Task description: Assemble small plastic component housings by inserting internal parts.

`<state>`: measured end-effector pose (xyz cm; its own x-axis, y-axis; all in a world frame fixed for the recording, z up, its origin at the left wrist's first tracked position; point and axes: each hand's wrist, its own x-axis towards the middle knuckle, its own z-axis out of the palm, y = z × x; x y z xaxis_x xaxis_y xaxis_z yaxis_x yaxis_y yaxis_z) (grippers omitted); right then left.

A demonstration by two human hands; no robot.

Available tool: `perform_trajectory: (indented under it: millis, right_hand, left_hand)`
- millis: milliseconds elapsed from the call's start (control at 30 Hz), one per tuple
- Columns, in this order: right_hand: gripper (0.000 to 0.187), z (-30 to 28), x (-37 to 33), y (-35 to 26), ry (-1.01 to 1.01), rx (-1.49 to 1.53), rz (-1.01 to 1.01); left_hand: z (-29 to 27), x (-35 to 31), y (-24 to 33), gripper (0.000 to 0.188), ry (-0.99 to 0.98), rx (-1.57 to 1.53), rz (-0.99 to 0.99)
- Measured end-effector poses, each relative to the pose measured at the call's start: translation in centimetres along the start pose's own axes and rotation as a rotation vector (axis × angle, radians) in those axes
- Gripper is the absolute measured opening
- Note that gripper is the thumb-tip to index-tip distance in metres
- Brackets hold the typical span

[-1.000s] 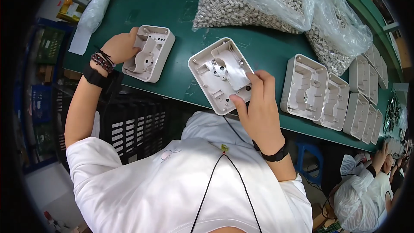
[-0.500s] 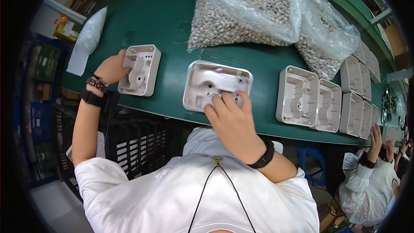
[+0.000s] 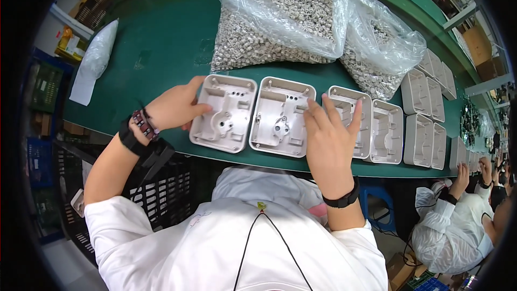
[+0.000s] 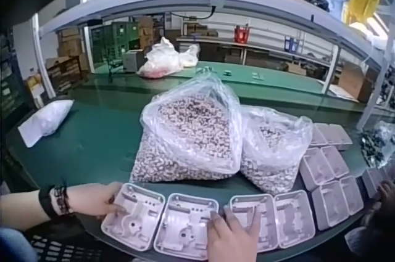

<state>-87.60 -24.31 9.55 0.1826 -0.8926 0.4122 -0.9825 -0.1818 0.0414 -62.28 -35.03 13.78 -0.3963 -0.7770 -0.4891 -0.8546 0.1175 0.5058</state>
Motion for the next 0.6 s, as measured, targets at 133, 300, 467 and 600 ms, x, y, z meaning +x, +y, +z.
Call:
perform_trajectory:
  millis: [133,300,467,600]
  right_hand:
    - [0.02,-1.3,-0.1,0.5,-0.003,-0.01,0.045]
    - [0.029,-1.8,-0.4,-3.6,0.063,0.194,-0.026]
    - [0.029,-0.2,-1.2,-9.3,0.024,0.409,-0.377]
    - [0.029,2.4,-0.7,-11.5,-0.015,0.525,-0.451]
  left_hand:
    - [0.5,1.8,1.1,0.048,-0.003,-0.04,0.074]
    - [-0.2,1.4,0.7,0.05,-0.08,-0.108,0.126]
    - [-7.5,-6.5,-2.1,0.056,0.254,0.092,0.087]
    - [-12.5,-20.7,-8.9,0.037,0.818,-0.103,-0.048]
